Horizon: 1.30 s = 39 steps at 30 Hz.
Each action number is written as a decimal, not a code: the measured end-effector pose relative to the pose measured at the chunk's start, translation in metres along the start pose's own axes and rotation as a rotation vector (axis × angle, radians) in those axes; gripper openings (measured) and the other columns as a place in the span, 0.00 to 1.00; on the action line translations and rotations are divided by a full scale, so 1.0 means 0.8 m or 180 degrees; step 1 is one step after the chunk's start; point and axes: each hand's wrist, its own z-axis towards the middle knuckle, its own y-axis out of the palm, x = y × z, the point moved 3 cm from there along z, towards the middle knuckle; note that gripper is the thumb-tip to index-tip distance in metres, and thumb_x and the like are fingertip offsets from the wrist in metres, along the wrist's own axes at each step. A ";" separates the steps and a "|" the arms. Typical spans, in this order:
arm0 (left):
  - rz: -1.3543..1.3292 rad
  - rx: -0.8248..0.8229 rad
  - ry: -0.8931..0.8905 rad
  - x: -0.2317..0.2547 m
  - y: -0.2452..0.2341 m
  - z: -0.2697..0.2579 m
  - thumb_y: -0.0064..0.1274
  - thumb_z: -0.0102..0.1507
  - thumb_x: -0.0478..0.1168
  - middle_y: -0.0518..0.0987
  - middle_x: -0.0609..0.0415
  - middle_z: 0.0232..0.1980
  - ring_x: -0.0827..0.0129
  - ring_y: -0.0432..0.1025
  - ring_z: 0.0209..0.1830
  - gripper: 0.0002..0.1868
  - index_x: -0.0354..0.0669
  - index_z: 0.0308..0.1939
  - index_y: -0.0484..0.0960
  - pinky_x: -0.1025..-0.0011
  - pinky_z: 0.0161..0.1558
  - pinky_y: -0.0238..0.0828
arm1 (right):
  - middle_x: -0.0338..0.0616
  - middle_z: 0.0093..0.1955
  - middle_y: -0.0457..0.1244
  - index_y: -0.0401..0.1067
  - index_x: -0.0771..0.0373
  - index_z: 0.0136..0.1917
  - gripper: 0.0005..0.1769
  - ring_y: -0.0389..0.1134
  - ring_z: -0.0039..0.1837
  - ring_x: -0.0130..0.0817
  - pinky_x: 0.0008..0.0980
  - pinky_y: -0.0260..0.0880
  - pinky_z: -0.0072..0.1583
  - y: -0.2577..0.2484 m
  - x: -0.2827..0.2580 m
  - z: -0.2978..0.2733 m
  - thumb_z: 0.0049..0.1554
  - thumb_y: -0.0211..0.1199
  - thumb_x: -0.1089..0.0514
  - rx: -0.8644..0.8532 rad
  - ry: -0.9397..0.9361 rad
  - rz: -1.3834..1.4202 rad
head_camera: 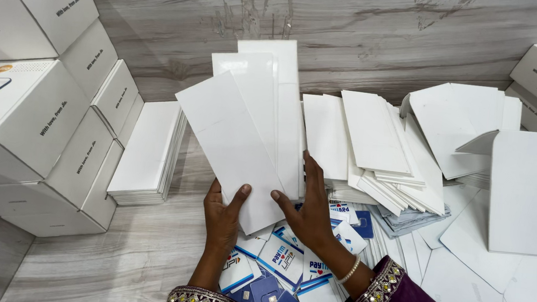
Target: The person organizes white product boxes and small cards on a tiled floor. They stack the boxes into neat piles and then gather and align the cards into a separate stack.
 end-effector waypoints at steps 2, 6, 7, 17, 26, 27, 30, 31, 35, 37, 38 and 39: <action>0.0045 -0.0141 0.0121 0.012 0.009 -0.005 0.63 0.62 0.40 0.83 0.42 0.51 0.65 0.79 0.50 0.25 0.29 0.59 0.77 0.68 0.52 0.79 | 0.71 0.68 0.57 0.38 0.72 0.80 0.51 0.64 0.67 0.56 0.50 0.68 0.64 0.003 0.003 -0.003 0.58 0.62 0.46 0.0015 0.0220 0.0575; 0.1237 -0.0341 0.0303 0.026 0.016 -0.008 0.58 0.62 0.45 0.84 0.44 0.48 0.65 0.81 0.46 0.26 0.34 0.59 0.72 0.69 0.46 0.81 | 0.64 0.61 0.65 0.44 0.73 0.78 0.42 0.75 0.58 0.46 0.35 0.78 0.57 0.011 0.016 -0.012 0.64 0.57 0.46 -0.0228 0.0217 0.1031; 0.1540 -0.0418 0.0365 0.027 0.016 -0.008 0.57 0.63 0.46 0.84 0.43 0.47 0.64 0.82 0.45 0.26 0.34 0.59 0.70 0.70 0.45 0.81 | 0.64 0.61 0.65 0.46 0.75 0.78 0.39 0.75 0.58 0.45 0.33 0.77 0.58 0.014 0.018 -0.015 0.67 0.56 0.47 -0.0265 0.0030 0.0943; 0.2455 -0.0831 -0.0920 0.019 0.000 -0.015 0.48 0.65 0.49 0.81 0.33 0.53 0.48 0.82 0.50 0.31 0.37 0.67 0.59 0.59 0.52 0.80 | 0.58 0.52 0.67 0.59 0.69 0.67 0.35 0.70 0.46 0.44 0.40 0.71 0.47 0.021 0.029 -0.019 0.55 0.68 0.49 -0.1320 0.0528 -0.0409; 0.1786 0.0203 0.0874 0.078 -0.043 -0.003 0.52 0.67 0.47 0.76 0.34 0.65 0.50 0.75 0.62 0.36 0.33 0.75 0.59 0.59 0.59 0.74 | 0.59 0.71 0.59 0.41 0.64 0.81 0.43 0.69 0.65 0.45 0.41 0.75 0.56 0.063 -0.054 0.036 0.59 0.58 0.62 -0.1433 0.0629 0.1499; 0.1806 0.0443 0.0749 0.081 -0.058 0.002 0.52 0.66 0.48 0.76 0.36 0.65 0.51 0.75 0.63 0.36 0.34 0.74 0.61 0.58 0.60 0.73 | 0.58 0.72 0.59 0.42 0.63 0.81 0.43 0.69 0.63 0.45 0.43 0.76 0.52 0.085 -0.061 0.042 0.58 0.56 0.63 -0.1440 0.0982 0.1755; 0.2154 0.1049 0.0719 0.089 -0.115 0.015 0.54 0.66 0.49 0.70 0.35 0.68 0.49 0.68 0.68 0.35 0.32 0.71 0.65 0.56 0.64 0.69 | 0.53 0.74 0.56 0.43 0.60 0.81 0.41 0.68 0.64 0.50 0.54 0.74 0.56 0.163 -0.075 0.053 0.57 0.53 0.63 -0.1396 0.1725 0.2088; 0.2479 0.1169 0.0948 0.095 -0.135 0.021 0.54 0.67 0.48 0.65 0.32 0.70 0.45 0.62 0.70 0.34 0.29 0.70 0.65 0.53 0.64 0.66 | 0.57 0.77 0.55 0.43 0.63 0.82 0.41 0.64 0.70 0.49 0.49 0.68 0.65 0.191 -0.084 0.060 0.60 0.54 0.61 -0.1435 0.1285 0.2007; 0.3410 0.1581 0.1339 0.087 -0.193 0.012 0.45 0.73 0.44 0.64 0.38 0.74 0.47 0.55 0.76 0.27 0.31 0.73 0.66 0.50 0.71 0.59 | 0.56 0.86 0.36 0.21 0.61 0.83 0.53 0.43 0.83 0.46 0.46 0.47 0.78 0.290 -0.090 0.059 0.63 0.56 0.51 -0.2067 0.1829 0.2171; 0.3165 0.1588 0.1411 0.078 -0.202 0.011 0.42 0.74 0.45 0.63 0.38 0.74 0.46 0.56 0.76 0.26 0.32 0.72 0.67 0.51 0.70 0.60 | 0.55 0.87 0.31 0.20 0.60 0.83 0.54 0.37 0.84 0.47 0.45 0.46 0.78 0.307 -0.089 0.055 0.62 0.55 0.47 -0.2023 0.1463 0.2080; 0.3036 0.1597 0.1457 0.074 -0.202 0.012 0.41 0.74 0.45 0.63 0.38 0.74 0.46 0.57 0.76 0.26 0.33 0.72 0.67 0.52 0.69 0.61 | 0.55 0.87 0.28 0.19 0.59 0.83 0.55 0.34 0.85 0.48 0.44 0.45 0.78 0.312 -0.090 0.056 0.61 0.55 0.46 -0.1998 0.1268 0.2028; 0.2902 0.1657 0.1532 0.072 -0.200 0.014 0.40 0.74 0.47 0.63 0.38 0.74 0.46 0.57 0.76 0.26 0.34 0.72 0.65 0.52 0.70 0.60 | 0.56 0.86 0.29 0.16 0.59 0.82 0.59 0.37 0.84 0.48 0.44 0.47 0.78 0.315 -0.088 0.057 0.59 0.56 0.45 -0.2029 0.1279 0.2013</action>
